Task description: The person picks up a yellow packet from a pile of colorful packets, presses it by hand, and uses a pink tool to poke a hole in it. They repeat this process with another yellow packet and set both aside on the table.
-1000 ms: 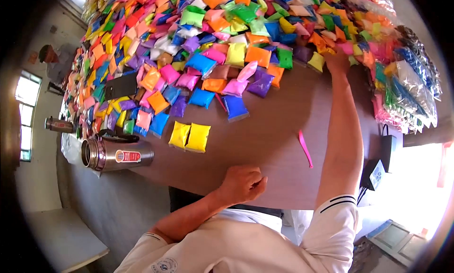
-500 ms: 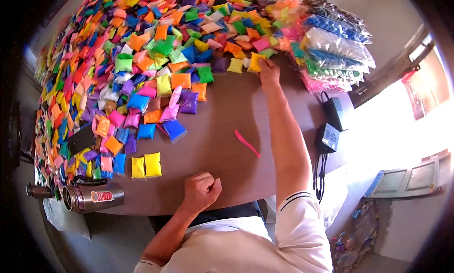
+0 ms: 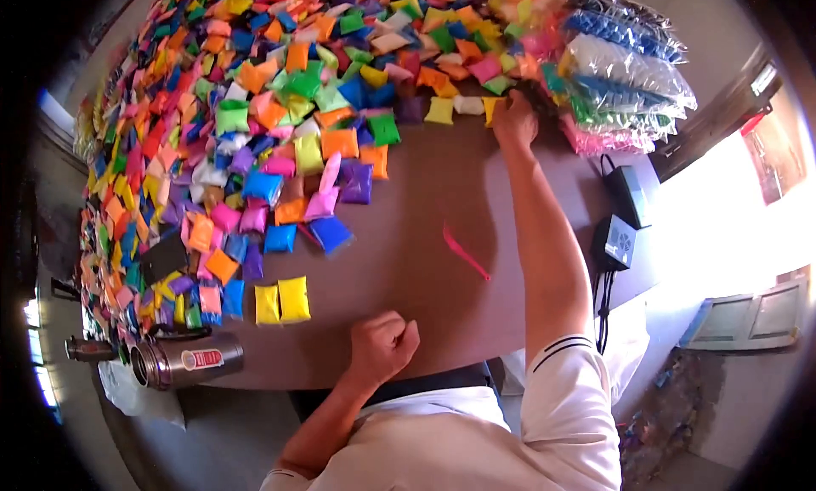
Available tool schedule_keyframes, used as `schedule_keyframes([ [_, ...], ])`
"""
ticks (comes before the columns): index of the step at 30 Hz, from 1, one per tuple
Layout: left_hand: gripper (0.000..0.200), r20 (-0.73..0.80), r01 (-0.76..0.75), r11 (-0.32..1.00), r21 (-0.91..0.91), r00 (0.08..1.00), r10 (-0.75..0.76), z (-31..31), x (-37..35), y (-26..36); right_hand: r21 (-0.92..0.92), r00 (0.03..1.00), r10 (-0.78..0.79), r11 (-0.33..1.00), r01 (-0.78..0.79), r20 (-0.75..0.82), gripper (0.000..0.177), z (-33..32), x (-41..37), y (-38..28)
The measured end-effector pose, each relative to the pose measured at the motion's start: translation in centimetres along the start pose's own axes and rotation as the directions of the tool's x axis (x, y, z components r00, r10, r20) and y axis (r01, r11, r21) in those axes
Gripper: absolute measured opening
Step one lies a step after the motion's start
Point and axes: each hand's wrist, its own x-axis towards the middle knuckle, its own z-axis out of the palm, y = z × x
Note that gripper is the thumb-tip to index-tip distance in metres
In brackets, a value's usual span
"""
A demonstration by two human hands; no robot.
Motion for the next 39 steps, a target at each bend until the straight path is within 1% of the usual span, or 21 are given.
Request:
schedule_keyframes([
  [1,0.031,0.001,-0.019,1.000,0.010,1.000,0.019,0.1,0.0,0.0,0.000,1.000,-0.001,1.000,0.001,-0.012,0.028,-0.4,0.2,-0.6],
  [3,0.031,0.003,-0.044,0.999,0.021,0.999,0.044,0.3,0.1,-0.2,-0.018,0.979,-0.196,0.980,0.198,0.059,0.028,-0.4,0.8,-2.0],
  [5,0.031,0.022,-0.036,0.999,0.020,0.999,0.035,0.1,0.1,-0.2,0.014,0.940,-0.301,0.953,0.303,0.162,0.037,0.6,1.0,-3.7],
  [7,0.031,0.028,-0.031,0.999,0.030,0.999,0.030,0.3,0.0,-0.3,0.150,0.913,-0.231,0.970,0.190,0.337,0.032,1.2,0.4,-6.3],
  [8,0.031,0.030,-0.021,0.999,0.035,0.999,0.020,0.4,0.0,-0.3,0.149,0.916,-0.230,0.970,0.190,0.329,0.032,2.0,0.5,-7.0],
  [10,0.030,0.046,-0.019,0.998,0.061,0.999,0.016,0.1,0.2,0.0,-0.151,0.901,-0.136,0.965,0.216,0.413,0.037,4.2,0.7,-7.3],
  [14,0.029,0.054,-0.006,0.994,0.111,0.999,0.000,0.1,0.3,0.2,-0.179,0.919,-0.074,0.972,0.153,0.387,0.044,7.0,0.8,-5.7],
  [16,0.030,0.026,-0.013,0.995,0.094,1.000,0.011,0.3,0.1,0.1,0.244,0.956,-0.075,0.970,0.004,0.283,0.039,7.3,1.1,-4.9],
  [17,0.031,-0.009,-0.023,0.997,0.076,1.000,0.024,0.5,0.2,0.1,0.241,0.957,-0.074,0.971,0.005,0.279,0.039,7.0,1.4,-4.1],
  [19,0.030,0.008,-0.010,0.997,0.078,1.000,0.010,0.4,0.1,0.1,0.536,0.916,-0.147,0.840,-0.084,0.372,0.035,3.7,1.9,-4.1],
  [20,0.029,0.027,0.006,0.996,0.084,1.000,-0.008,0.4,0.1,0.2,0.529,0.918,-0.142,0.844,-0.083,0.370,0.035,3.3,2.1,-3.6],
  [22,0.029,0.019,-0.013,0.997,0.075,1.000,0.012,0.6,0.1,0.2,0.631,0.884,0.008,0.698,-0.339,0.467,0.033,3.2,2.6,-2.2],
  [23,0.028,0.002,-0.028,0.997,0.075,1.000,0.027,0.6,0.2,0.2,0.630,0.887,0.013,0.699,-0.339,0.462,0.033,3.0,2.6,-1.5],
  [25,0.028,0.003,-0.046,0.995,0.086,0.999,0.046,0.7,0.2,-0.1,0.598,0.917,-0.102,0.784,-0.164,0.385,0.034,2.0,2.4,-1.5],
  [29,0.029,0.013,-0.057,0.992,0.115,0.998,0.056,0.6,0.1,-0.1,0.458,0.864,-0.137,0.881,-0.118,0.484,0.034,-0.9,-0.6,-4.1],
  [30,0.029,0.011,-0.057,0.992,0.115,0.998,0.057,0.6,0.1,0.0,0.390,0.894,-0.290,0.909,0.146,0.342,0.035,-0.2,-1.4,-4.2],
  [31,0.029,0.006,-0.055,0.992,0.114,0.998,0.055,0.7,0.1,0.0,0.276,0.866,-0.454,0.877,0.392,0.211,0.037,0.2,-2.0,-4.6],
  [32,0.029,0.002,-0.053,0.992,0.114,0.999,0.053,0.6,0.0,0.0,0.278,0.865,-0.455,0.876,0.394,0.210,0.037,0.4,-2.7,-4.9],
  [34,0.029,0.001,-0.054,0.991,0.122,0.998,0.055,0.6,0.0,0.0,0.098,0.815,-0.568,0.823,0.560,0.113,0.040,0.3,-3.7,-5.7],
  [35,0.029,0.000,-0.058,0.990,0.129,0.998,0.058,0.6,0.0,-0.1,0.100,0.814,-0.570,0.821,0.562,0.110,0.040,0.3,-3.7,-5.8],
  [39,0.028,-0.011,-0.045,0.991,0.125,0.999,0.046,0.7,0.0,-0.1,0.109,0.819,-0.509,0.860,0.499,0.265,0.039,0.8,-2.9,-4.9],
])
